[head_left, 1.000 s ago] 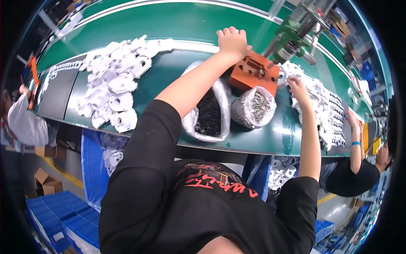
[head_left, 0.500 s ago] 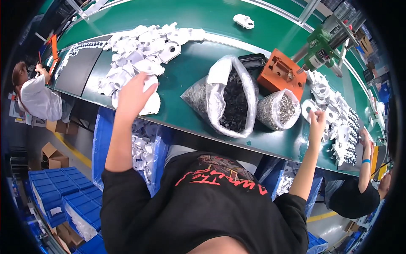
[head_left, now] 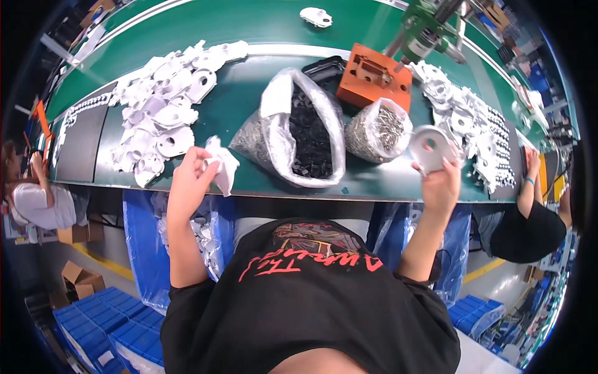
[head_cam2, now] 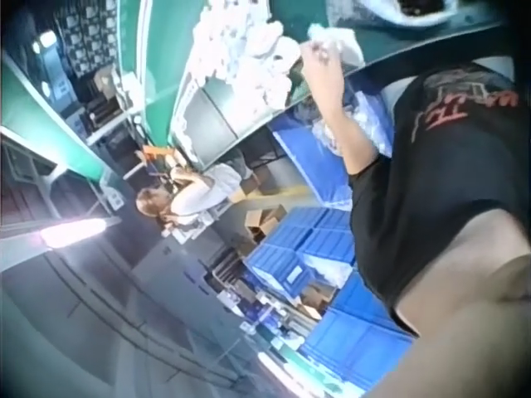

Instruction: Assembling small white plastic components using a pneumatic riveting machine on a factory production line.

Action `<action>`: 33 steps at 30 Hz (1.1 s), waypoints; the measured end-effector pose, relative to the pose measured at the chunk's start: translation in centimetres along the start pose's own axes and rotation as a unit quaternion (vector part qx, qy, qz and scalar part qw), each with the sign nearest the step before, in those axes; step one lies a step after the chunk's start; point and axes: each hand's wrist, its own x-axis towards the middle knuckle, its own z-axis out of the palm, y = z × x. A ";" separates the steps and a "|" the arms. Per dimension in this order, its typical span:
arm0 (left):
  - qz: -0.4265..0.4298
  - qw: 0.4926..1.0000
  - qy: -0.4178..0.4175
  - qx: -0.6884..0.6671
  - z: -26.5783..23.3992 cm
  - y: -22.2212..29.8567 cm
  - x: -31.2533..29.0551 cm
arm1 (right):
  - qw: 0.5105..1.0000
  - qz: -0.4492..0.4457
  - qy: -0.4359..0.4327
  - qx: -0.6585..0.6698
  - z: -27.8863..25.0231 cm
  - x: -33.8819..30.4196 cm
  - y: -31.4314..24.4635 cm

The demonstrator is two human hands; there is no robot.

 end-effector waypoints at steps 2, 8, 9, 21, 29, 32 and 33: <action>0.122 0.976 -0.045 -0.173 1.7 1.2 -0.3 | 0.997 0.016 -0.063 0.029 2.9 -0.1 1.0; 0.260 0.893 -0.137 -0.341 9.7 6.3 -0.9 | 0.974 -0.091 -0.208 0.000 10.8 -2.5 5.6; 0.252 0.884 -0.140 -0.367 10.6 7.0 -1.2 | 0.960 -0.134 -0.211 -0.123 10.7 -2.6 6.0; 0.262 0.841 -0.158 -0.447 12.0 7.8 -2.2 | 0.874 -0.277 -0.258 -0.305 11.7 -3.2 4.8; 0.291 0.840 -0.157 -0.430 12.0 7.3 -1.7 | 0.897 -0.232 -0.298 -0.230 11.3 -3.7 6.5; 0.264 0.817 -0.185 -0.478 12.4 6.7 -1.3 | 0.884 -0.266 -0.296 -0.244 11.4 -4.0 7.0; 0.263 0.817 -0.187 -0.478 12.7 6.9 -1.4 | 0.885 -0.266 -0.294 -0.245 11.6 -3.9 6.8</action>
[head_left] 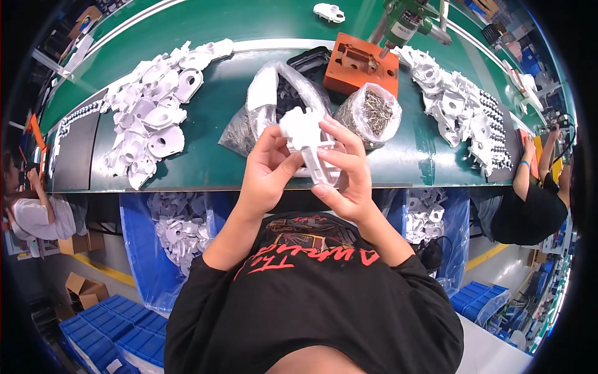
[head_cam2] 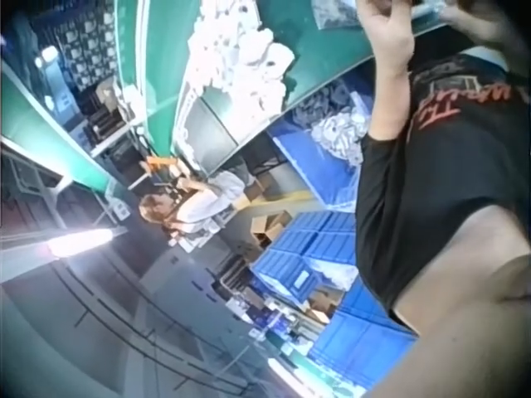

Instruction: Assembling small white plastic components using a pneumatic riveting machine on a factory production line.

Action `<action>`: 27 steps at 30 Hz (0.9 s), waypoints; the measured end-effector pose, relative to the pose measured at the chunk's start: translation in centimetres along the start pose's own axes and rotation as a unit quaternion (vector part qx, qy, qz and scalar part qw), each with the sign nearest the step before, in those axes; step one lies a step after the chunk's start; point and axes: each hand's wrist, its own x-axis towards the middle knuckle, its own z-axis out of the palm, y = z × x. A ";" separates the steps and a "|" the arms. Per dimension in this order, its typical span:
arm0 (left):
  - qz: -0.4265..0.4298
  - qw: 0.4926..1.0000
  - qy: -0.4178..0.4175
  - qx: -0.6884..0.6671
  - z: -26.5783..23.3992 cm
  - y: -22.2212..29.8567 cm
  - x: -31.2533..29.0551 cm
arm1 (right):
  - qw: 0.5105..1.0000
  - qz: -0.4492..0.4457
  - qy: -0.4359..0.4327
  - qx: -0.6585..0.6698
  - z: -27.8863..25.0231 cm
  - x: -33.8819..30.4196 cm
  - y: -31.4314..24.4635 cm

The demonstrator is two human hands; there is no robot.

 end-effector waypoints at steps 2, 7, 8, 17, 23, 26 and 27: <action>-0.013 0.977 0.072 -0.199 1.0 -0.4 -0.1 | 0.983 -0.039 -0.023 -0.179 -0.1 0.9 -0.2; -0.085 0.942 0.098 -0.311 1.7 -0.7 -0.8 | 0.959 -0.050 0.019 -0.280 1.0 1.4 0.4; -0.071 0.955 0.108 -0.266 2.0 -0.6 -0.5 | 0.961 -0.024 0.000 -0.276 0.9 1.6 0.1; -0.044 0.996 0.078 0.030 1.7 -0.3 3.5 | 0.996 -0.018 -0.030 -0.078 -3.6 0.6 0.7; -0.074 0.989 -0.019 0.126 2.9 0.1 7.7 | 0.982 0.013 0.151 0.109 -6.7 0.7 0.4; -0.025 0.966 -0.034 0.256 2.4 0.0 10.0 | 0.966 0.080 0.228 -0.093 -9.4 0.8 1.3; 0.007 0.935 -0.043 0.352 1.7 0.0 11.0 | 0.958 0.110 0.171 -0.204 -10.6 0.9 1.5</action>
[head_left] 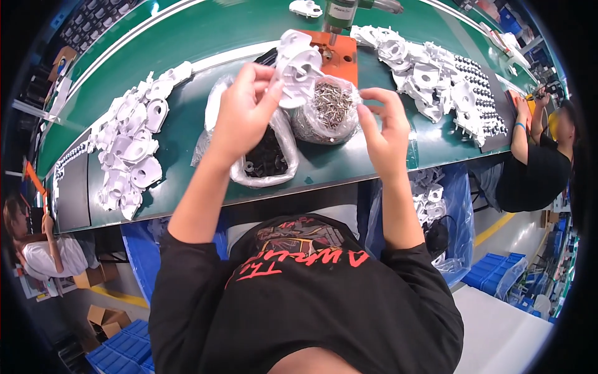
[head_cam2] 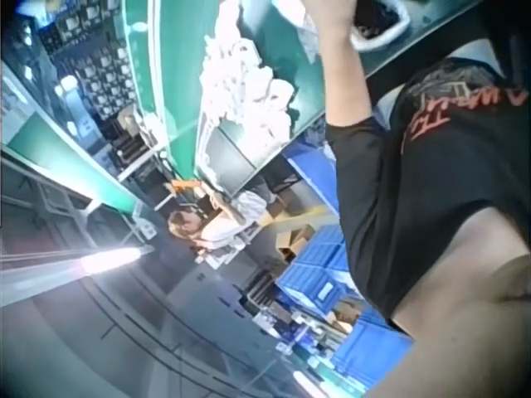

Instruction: Assembling small white plastic components using a pneumatic riveting machine on a factory production line.

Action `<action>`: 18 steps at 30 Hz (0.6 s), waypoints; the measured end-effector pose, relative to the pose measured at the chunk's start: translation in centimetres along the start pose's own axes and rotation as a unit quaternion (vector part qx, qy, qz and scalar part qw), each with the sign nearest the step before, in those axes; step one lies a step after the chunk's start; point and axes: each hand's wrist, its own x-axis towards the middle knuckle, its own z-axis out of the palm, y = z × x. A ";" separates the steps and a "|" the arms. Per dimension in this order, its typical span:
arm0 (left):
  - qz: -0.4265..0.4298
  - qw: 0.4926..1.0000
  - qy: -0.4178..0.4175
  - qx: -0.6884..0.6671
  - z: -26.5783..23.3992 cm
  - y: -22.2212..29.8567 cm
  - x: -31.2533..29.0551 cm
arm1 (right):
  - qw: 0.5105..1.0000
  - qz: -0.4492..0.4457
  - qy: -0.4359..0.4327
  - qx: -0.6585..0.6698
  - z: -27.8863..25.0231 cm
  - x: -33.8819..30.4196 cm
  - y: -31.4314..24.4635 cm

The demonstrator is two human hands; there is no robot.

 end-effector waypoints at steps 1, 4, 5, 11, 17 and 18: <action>0.093 0.984 0.003 0.151 -0.2 -0.2 1.1 | 0.992 -0.001 -0.046 -0.120 -0.8 0.5 0.4; 0.141 0.899 -0.055 0.411 0.0 -1.8 4.3 | 0.981 0.008 -0.058 -0.187 0.1 -0.1 2.5; 0.127 0.879 -0.082 0.453 0.7 -1.9 5.2 | 0.972 -0.017 -0.048 -0.231 0.6 -0.4 2.8; 0.325 0.800 -0.106 0.494 3.0 -6.1 8.8 | 0.968 0.011 -0.087 -0.236 0.9 0.2 1.9; 0.342 0.817 -0.098 0.454 4.1 -8.4 11.4 | 0.948 0.034 -0.175 -0.263 0.3 1.7 1.6; 0.365 0.824 -0.085 0.425 4.1 -8.5 11.6 | 0.948 0.034 -0.176 -0.264 0.3 1.8 1.6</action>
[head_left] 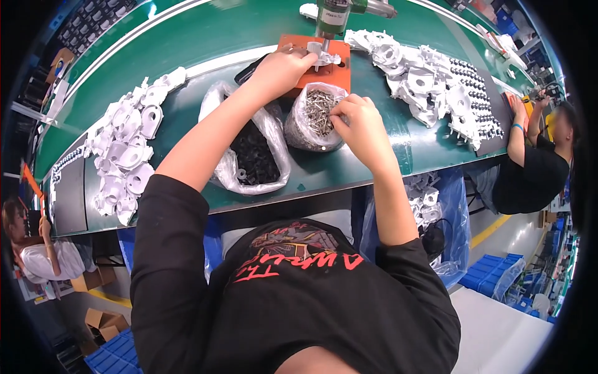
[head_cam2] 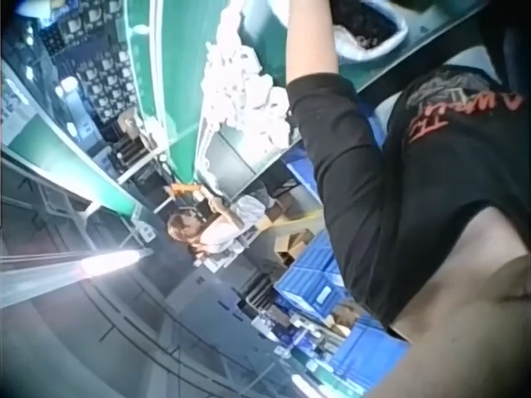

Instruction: Assembling small white plastic components using a pneumatic riveting machine on a factory production line.

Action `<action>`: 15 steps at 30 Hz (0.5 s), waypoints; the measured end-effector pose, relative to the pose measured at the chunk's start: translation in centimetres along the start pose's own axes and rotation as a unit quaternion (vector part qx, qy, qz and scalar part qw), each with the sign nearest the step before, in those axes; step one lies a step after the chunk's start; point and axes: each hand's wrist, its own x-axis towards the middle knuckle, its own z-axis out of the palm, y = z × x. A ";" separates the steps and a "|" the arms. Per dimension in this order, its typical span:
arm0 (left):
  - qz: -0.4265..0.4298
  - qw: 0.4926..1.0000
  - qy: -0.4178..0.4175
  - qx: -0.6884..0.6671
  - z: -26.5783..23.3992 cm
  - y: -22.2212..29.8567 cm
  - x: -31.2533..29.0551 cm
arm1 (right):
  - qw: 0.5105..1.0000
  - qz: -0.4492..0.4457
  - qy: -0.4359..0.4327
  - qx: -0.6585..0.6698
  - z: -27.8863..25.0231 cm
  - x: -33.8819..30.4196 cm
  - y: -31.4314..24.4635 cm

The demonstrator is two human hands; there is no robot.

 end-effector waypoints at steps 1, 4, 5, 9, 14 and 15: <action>-0.001 1.000 0.001 0.000 0.1 0.0 0.0 | 1.000 0.003 0.005 -0.009 0.1 0.0 0.1; -0.018 1.000 -0.015 0.007 0.1 0.0 -0.2 | 0.999 0.003 0.015 -0.033 0.3 0.0 0.0; -0.015 1.000 -0.002 -0.003 0.1 0.0 -0.3 | 0.999 0.001 0.022 -0.048 0.3 0.0 -0.1; -0.024 0.999 -0.046 -0.004 1.1 -0.8 -1.4 | 0.996 -0.046 0.015 -0.081 -0.1 0.4 -0.4; -0.014 0.996 -0.068 -0.062 0.5 -1.9 -1.9 | 0.970 -0.109 -0.068 -0.206 -0.3 1.9 -0.6; 0.022 0.996 -0.059 -0.060 0.0 -2.1 -1.8 | 0.970 -0.111 -0.070 -0.206 -0.5 2.0 -0.6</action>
